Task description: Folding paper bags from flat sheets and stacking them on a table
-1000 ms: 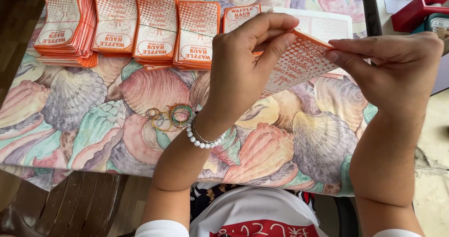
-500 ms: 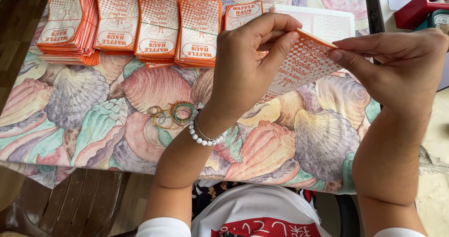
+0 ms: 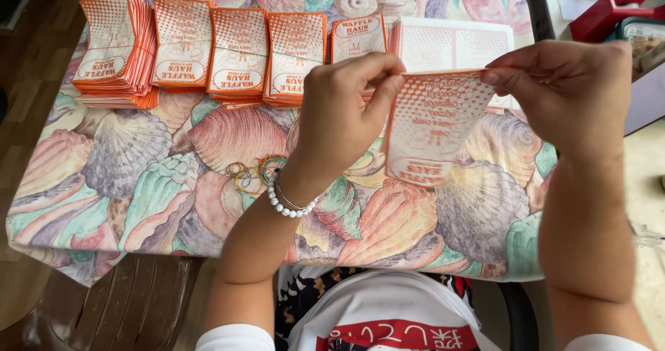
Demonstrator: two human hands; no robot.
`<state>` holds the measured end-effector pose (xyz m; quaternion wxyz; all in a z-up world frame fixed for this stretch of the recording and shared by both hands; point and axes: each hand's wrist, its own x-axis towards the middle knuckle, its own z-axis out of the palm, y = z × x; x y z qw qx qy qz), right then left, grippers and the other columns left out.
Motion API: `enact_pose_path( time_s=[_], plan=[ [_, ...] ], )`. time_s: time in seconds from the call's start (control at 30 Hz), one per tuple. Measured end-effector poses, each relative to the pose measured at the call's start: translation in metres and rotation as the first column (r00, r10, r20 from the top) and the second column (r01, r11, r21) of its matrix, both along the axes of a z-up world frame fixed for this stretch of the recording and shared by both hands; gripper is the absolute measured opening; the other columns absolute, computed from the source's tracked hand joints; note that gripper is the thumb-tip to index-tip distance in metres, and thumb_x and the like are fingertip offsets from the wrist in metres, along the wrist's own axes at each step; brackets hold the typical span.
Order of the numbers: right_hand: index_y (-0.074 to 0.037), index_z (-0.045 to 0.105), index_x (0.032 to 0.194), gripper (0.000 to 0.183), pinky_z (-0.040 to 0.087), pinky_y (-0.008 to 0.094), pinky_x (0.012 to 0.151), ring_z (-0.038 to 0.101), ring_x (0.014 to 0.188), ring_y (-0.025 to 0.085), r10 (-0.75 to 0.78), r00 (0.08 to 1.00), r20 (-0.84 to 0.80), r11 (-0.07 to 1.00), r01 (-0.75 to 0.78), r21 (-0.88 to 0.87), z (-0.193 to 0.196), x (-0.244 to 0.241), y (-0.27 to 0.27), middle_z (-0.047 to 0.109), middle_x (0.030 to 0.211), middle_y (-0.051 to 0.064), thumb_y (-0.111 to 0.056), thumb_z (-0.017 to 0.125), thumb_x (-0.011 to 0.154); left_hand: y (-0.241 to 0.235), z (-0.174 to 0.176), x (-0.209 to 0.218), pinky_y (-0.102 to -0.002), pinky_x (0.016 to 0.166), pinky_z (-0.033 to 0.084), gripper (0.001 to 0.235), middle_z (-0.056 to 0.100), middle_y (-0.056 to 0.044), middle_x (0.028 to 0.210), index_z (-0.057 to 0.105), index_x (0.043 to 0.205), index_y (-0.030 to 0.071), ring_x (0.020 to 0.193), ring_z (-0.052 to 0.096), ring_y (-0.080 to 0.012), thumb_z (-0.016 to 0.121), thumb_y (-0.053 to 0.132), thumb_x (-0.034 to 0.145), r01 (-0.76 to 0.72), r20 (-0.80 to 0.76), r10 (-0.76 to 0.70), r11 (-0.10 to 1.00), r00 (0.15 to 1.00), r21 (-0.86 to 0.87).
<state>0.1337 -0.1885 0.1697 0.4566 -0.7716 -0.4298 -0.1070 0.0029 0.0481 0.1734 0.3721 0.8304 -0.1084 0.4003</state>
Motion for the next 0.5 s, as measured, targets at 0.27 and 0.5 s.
enact_pose_path(
  time_s=[0.27,0.5],
  plan=[
    [0.017,0.078,0.133,0.043,0.06,0.04,0.085,0.074,0.095,0.031,0.035,0.892,0.45,0.987,0.04,-0.156,-0.036,0.007,0.02,0.079,0.114,0.025,0.001,0.102,0.101,-0.012,-0.084,0.016,-0.02,0.051,0.056,0.009,0.076,-0.003,0.068,0.065,0.078,0.009,0.062,0.08,-0.0131,0.066,0.006,0.086,-0.053,-0.304,-0.086,0.905,0.949,-0.423],
    [-0.006,0.075,0.09,0.021,0.047,0.04,0.073,0.062,0.074,0.026,0.047,0.666,0.744,0.99,0.068,-0.123,-0.131,-0.062,0.071,0.068,0.092,0.01,-0.025,0.083,0.089,-0.007,-0.149,0.006,-0.037,0.062,0.065,0.017,0.074,-0.026,0.08,0.063,0.095,-0.008,0.068,0.076,-0.0293,0.064,0.005,0.084,-0.245,-0.355,-0.22,0.408,0.909,-0.88]
  ],
)
